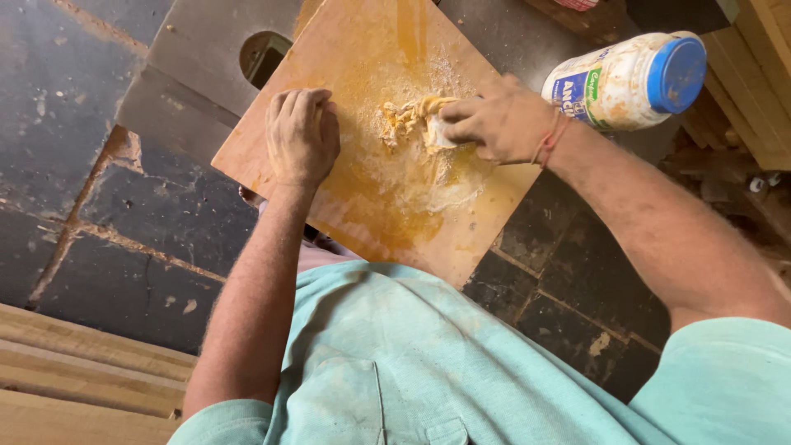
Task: The person places adhesive and colored powders onto a wooden board and mixes them into a paste using a small metal scraper.
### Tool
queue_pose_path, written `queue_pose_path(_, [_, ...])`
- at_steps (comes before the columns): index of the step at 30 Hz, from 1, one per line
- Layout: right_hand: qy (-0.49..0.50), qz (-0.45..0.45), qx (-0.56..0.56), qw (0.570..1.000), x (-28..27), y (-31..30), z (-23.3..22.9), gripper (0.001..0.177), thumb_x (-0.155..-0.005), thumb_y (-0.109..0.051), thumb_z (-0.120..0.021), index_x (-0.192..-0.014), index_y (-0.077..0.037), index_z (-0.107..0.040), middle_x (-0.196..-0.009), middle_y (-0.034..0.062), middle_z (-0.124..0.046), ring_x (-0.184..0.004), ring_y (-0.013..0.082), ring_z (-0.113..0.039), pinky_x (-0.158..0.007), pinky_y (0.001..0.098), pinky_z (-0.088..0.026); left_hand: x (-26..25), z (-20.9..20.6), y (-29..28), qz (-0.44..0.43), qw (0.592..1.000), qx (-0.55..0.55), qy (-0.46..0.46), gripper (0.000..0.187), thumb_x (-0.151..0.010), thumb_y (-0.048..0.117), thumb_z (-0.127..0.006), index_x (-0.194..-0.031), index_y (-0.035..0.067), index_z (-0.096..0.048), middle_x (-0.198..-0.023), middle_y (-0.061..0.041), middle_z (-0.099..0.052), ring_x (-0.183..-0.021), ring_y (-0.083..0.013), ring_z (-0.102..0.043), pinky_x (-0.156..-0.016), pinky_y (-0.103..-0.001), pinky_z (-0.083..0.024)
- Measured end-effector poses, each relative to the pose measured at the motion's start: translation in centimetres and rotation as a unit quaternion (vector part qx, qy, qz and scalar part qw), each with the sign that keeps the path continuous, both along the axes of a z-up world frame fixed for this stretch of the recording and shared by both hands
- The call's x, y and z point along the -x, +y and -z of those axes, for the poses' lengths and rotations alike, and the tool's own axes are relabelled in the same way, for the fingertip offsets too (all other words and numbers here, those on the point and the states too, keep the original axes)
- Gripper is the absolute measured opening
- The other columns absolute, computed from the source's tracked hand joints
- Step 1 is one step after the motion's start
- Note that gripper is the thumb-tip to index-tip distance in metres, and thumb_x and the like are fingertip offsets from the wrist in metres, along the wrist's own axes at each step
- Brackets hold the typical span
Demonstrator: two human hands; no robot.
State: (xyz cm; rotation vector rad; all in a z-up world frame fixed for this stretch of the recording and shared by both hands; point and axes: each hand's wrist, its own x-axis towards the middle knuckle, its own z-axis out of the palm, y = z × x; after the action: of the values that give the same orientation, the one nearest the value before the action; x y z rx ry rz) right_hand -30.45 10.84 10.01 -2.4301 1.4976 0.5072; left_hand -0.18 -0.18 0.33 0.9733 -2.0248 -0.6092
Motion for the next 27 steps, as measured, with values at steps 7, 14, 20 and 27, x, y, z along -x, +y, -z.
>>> queue_pose_path(7, [-0.194,0.322,0.097,0.921,-8.5,2.5,2.3,0.055,-0.095,-0.027,-0.066,-0.145,-0.005,-0.058,-0.131,0.02,-0.05,-0.099,0.0319,-0.068,-0.081,0.0427,-0.062,0.0,0.4,0.3,0.003,1.0,0.0,-0.011,0.012,-0.095,0.011,-0.071,-0.106,0.007,-0.068,-0.104,-0.01,-0.07,-0.107,-0.0332,-0.062,-0.095,-0.045,-0.049])
queue_pose_path(14, [-0.067,0.357,0.082,0.928,-13.9,7.1,5.5,0.066,-0.083,-0.039,-0.072,-0.14,-0.01,-0.055,-0.133,0.02,-0.049,-0.08,0.0393,-0.069,-0.063,0.0486,-0.059,0.4,0.4,-0.4,0.012,0.999,0.005,-0.048,0.012,-0.095,0.011,-0.07,-0.106,0.01,-0.069,-0.101,-0.01,-0.069,-0.102,-0.0331,-0.061,-0.094,-0.045,-0.048])
queue_pose_path(20, [-0.155,0.304,0.119,0.932,-8.6,6.3,2.2,0.04,-0.087,-0.034,-0.068,-0.123,-0.018,-0.075,-0.117,0.0189,-0.061,-0.088,0.0344,-0.07,-0.071,0.0442,-0.06,0.3,0.2,-0.7,0.034,0.997,0.007,-0.062,0.015,-0.093,0.015,-0.069,-0.108,0.012,-0.068,-0.105,-0.007,-0.07,-0.108,-0.0319,-0.061,-0.097,-0.045,-0.045])
queue_pose_path(27, [-0.096,0.367,0.062,0.923,-4.1,-3.1,7.4,0.026,-0.087,-0.024,-0.063,-0.107,-0.015,-0.078,-0.098,0.0148,-0.068,-0.091,0.0305,-0.068,-0.076,0.0425,-0.057,0.5,0.1,-1.3,0.085,0.99,0.021,-0.108,0.019,-0.093,0.015,-0.067,-0.112,0.013,-0.069,-0.109,-0.008,-0.069,-0.113,-0.0302,-0.06,-0.097,-0.046,-0.042])
